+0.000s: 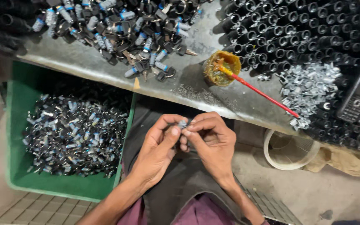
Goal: The person repeatedly picks up small metal pins and key blanks, inserts the pins into the key blanks, and places the assembled units on the table. The person uses a red-handled brush to apply a yellow substance to the key blanks before inserting the pins.
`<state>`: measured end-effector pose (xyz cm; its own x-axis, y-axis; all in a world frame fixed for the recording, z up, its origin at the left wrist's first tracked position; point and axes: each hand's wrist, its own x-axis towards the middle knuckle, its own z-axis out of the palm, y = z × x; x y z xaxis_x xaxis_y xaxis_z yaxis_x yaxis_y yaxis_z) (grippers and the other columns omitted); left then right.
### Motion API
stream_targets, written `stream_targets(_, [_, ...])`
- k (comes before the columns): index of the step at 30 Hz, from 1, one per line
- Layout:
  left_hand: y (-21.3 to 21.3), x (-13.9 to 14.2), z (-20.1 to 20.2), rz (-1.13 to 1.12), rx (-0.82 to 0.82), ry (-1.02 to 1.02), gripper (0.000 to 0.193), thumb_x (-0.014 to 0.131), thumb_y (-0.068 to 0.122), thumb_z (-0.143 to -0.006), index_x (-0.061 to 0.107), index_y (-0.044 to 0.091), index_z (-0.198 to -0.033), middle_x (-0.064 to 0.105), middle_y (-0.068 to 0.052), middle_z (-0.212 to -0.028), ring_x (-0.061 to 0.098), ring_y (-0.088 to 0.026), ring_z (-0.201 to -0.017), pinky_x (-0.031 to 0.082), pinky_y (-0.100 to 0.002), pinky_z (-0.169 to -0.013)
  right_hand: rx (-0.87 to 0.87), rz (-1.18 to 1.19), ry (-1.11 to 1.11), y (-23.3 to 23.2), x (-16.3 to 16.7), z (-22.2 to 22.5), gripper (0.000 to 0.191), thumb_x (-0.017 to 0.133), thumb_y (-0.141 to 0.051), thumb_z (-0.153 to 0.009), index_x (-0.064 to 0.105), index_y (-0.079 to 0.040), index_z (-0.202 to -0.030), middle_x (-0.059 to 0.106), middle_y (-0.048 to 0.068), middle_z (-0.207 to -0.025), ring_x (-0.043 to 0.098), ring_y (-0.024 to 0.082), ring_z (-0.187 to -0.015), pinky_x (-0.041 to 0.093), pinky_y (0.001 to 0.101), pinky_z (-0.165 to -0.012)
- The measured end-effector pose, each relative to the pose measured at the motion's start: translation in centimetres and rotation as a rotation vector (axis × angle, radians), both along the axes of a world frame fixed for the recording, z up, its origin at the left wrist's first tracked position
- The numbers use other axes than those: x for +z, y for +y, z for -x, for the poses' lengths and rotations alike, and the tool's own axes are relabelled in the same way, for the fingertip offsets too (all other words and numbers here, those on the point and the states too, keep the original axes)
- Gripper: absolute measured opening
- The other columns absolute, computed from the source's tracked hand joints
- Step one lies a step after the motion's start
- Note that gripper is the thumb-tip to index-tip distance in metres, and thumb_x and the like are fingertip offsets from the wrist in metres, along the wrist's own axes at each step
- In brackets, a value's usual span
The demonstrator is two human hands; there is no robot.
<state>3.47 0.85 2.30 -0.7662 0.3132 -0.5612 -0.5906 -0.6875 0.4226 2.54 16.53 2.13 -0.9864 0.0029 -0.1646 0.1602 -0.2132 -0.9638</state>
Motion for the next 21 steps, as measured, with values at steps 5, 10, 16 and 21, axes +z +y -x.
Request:
stream_targets(5, [-0.1,-0.4,0.1,0.013,-0.017,0.043,0.024,0.062,0.018,-0.104,0.062,0.001,-0.122,0.063,-0.003,-0.100,0.057,-0.011,-0.088,0.051,-0.029,-0.082,0.070,0.109,-0.013,0.8,-1.2,-0.3,0.016,0.073,0.013,-0.096,0.064,0.002,-0.104,0.057,0.010,-0.113,0.063,0.015,-0.099,0.058,0.0278,-0.087])
stream_targets(10, [-1.1,0.3,1.0,0.066,-0.169,0.088,0.028,0.063,0.016,-0.103,0.066,-0.004,-0.122,0.069,-0.006,-0.102,0.061,-0.011,-0.088,0.052,-0.028,-0.080,0.106,0.685,-0.316,2.6,-2.1,-1.0,0.045,0.075,-0.004,-0.094,0.048,-0.011,-0.130,0.056,0.007,-0.112,0.063,0.019,-0.093,0.057,0.0278,-0.072])
stream_targets(16, [-0.7,1.0,3.8,0.293,-0.085,0.279,0.022,0.064,0.014,-0.103,0.061,-0.001,-0.118,0.074,-0.011,-0.100,0.068,-0.013,-0.089,0.057,-0.030,-0.086,-0.481,0.528,-0.208,8.4,-2.5,2.4,0.034,0.066,-0.021,-0.104,0.054,-0.007,-0.133,0.062,0.006,-0.108,0.062,0.014,-0.088,0.051,0.0203,-0.064])
stream_targets(21, [2.8,-2.7,7.4,0.045,0.050,0.103,0.022,0.064,0.019,-0.102,0.061,0.002,-0.116,0.072,-0.009,-0.095,0.070,-0.015,-0.088,0.058,-0.032,-0.087,-0.514,-0.300,0.153,10.4,-1.1,4.2,0.019,0.069,-0.005,-0.108,0.065,0.007,-0.121,0.071,0.015,-0.101,0.072,0.020,-0.086,0.060,0.0275,-0.075])
